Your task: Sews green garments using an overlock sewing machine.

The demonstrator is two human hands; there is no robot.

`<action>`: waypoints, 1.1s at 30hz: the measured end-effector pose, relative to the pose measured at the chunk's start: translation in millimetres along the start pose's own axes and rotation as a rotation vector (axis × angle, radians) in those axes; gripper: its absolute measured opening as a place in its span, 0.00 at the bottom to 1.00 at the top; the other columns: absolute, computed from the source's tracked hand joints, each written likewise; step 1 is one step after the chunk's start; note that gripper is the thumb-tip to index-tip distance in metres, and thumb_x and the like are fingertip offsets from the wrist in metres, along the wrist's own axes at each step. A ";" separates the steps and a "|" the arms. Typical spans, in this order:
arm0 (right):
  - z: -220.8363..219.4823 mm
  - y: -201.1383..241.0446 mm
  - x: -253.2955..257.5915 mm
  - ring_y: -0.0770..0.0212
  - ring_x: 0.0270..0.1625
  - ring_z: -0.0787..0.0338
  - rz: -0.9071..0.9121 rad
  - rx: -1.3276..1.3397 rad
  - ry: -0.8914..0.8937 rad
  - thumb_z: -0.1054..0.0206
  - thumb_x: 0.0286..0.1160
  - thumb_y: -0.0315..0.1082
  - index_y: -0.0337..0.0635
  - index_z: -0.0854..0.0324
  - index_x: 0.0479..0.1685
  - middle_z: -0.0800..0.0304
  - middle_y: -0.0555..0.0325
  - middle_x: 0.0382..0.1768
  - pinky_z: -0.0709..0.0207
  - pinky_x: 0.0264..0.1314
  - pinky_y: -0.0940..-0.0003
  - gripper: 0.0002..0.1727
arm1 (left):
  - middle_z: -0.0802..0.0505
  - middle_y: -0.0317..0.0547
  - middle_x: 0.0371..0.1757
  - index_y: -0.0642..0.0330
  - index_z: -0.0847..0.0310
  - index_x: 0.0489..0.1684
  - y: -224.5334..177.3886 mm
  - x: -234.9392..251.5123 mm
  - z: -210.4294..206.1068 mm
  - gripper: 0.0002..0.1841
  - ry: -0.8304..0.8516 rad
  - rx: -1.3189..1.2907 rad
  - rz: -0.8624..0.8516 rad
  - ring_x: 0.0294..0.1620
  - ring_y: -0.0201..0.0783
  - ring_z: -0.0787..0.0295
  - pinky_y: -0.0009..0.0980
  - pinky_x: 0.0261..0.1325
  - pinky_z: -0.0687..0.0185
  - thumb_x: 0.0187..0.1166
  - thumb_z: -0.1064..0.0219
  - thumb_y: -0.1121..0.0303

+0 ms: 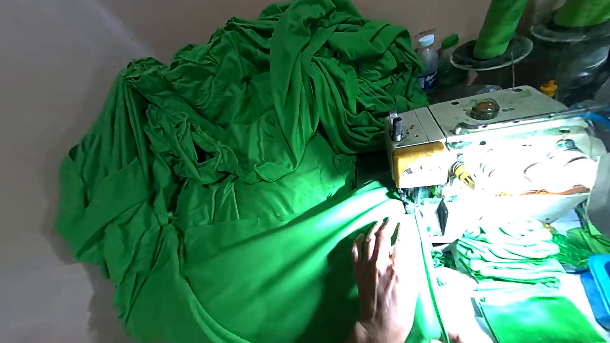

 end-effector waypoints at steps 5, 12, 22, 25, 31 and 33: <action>-2.8 2.3 32.6 0.87 0.27 0.17 -0.075 0.026 -0.063 0.36 0.68 0.19 0.41 0.16 0.36 0.13 0.80 0.24 0.22 0.31 0.87 0.08 | 0.11 0.52 0.72 0.62 0.11 0.65 20.2 33.4 -18.6 0.17 0.226 -0.219 0.069 0.78 0.52 0.18 0.56 0.82 0.31 0.81 0.38 0.71; -10.2 2.5 61.0 0.91 0.20 0.29 -0.041 -0.022 -0.065 0.38 0.74 0.23 0.49 0.19 0.29 0.25 0.86 0.16 0.33 0.24 0.92 0.10 | 0.21 0.49 0.83 0.59 0.20 0.77 47.1 92.6 -46.5 0.20 0.502 -0.192 0.173 0.87 0.49 0.31 0.53 0.87 0.44 0.91 0.45 0.67; -8.1 -1.1 74.9 0.90 0.21 0.23 -0.019 -0.030 -0.159 0.37 0.76 0.25 0.47 0.15 0.31 0.18 0.84 0.19 0.28 0.26 0.91 0.09 | 0.12 0.61 0.63 0.65 0.12 0.58 91.7 149.6 -83.2 0.15 0.370 -0.108 0.295 0.69 0.59 0.18 0.57 0.69 0.25 0.89 0.45 0.71; -9.3 -1.5 75.7 0.90 0.24 0.20 0.069 -0.085 -0.201 0.37 0.77 0.29 0.43 0.14 0.30 0.16 0.80 0.21 0.26 0.29 0.92 0.09 | 0.12 0.66 0.57 0.69 0.14 0.56 94.3 133.3 -61.3 0.13 0.078 -0.222 0.180 0.58 0.62 0.12 0.56 0.59 0.16 0.88 0.43 0.72; -8.8 -2.8 66.6 0.88 0.27 0.18 0.107 -0.106 -0.164 0.35 0.75 0.29 0.39 0.13 0.34 0.14 0.76 0.24 0.23 0.32 0.91 0.07 | 0.06 0.44 0.49 0.64 0.08 0.46 102.8 -7.3 50.7 0.09 -0.353 -0.580 0.154 0.52 0.30 0.10 0.26 0.56 0.13 0.80 0.34 0.71; -9.0 -2.3 66.1 0.87 0.27 0.18 0.085 -0.106 -0.126 0.34 0.76 0.30 0.39 0.12 0.33 0.13 0.75 0.24 0.22 0.33 0.90 0.07 | 0.09 0.26 0.56 0.56 0.12 0.53 135.4 -74.5 98.7 0.09 -0.491 -0.621 0.289 0.58 0.20 0.13 0.22 0.61 0.15 0.86 0.38 0.67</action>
Point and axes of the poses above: each hand's wrist, its own x-axis towards the middle knuckle, its own z-axis out of the back of the hand, y = z × x, the point moved 5 cm from there along x, towards the middle knuckle
